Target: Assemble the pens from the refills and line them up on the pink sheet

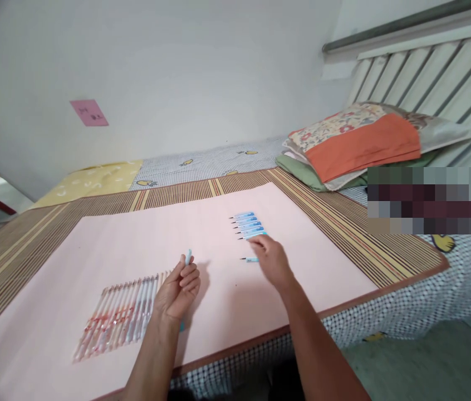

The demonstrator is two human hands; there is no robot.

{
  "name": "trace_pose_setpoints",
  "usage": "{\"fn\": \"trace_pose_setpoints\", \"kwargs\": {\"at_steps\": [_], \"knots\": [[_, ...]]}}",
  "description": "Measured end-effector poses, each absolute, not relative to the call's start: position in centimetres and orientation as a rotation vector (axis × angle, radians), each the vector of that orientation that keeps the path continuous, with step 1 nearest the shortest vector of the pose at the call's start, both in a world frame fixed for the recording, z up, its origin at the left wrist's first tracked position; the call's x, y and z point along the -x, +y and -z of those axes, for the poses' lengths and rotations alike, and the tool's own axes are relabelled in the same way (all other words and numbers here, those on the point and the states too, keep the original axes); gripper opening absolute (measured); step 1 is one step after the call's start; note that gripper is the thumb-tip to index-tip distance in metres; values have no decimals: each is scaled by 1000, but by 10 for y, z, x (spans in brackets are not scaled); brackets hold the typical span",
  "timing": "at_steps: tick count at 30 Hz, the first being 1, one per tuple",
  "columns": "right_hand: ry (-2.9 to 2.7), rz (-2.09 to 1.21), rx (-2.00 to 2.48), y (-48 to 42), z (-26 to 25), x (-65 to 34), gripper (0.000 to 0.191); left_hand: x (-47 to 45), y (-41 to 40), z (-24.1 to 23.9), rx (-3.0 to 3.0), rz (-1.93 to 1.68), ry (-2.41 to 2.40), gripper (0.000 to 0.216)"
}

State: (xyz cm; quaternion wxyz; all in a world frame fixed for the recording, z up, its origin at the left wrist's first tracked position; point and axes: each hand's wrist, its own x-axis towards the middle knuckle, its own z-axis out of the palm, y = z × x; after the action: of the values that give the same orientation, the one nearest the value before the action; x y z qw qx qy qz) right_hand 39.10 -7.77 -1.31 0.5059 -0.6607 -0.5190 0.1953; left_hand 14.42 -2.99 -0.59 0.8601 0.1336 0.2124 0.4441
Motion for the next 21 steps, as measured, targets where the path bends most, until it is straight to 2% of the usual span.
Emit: {"fn": "trace_pose_setpoints", "kwargs": {"at_steps": [2,5,11,21], "knots": [[-1279,-276,1848,-81,24,-419,18,-144,-31,5,-218,-929,364,10],[-1381,-241,2045,-87,38,-444,20,-145,-32,5,-215,-924,341,9],[-1509,-319,2037,-89,45,-443,24,-148,-34,4,-295,-946,363,14],[-1621,-256,1988,-83,36,-422,14,-149,-42,-6,-477,-937,305,17]]}}
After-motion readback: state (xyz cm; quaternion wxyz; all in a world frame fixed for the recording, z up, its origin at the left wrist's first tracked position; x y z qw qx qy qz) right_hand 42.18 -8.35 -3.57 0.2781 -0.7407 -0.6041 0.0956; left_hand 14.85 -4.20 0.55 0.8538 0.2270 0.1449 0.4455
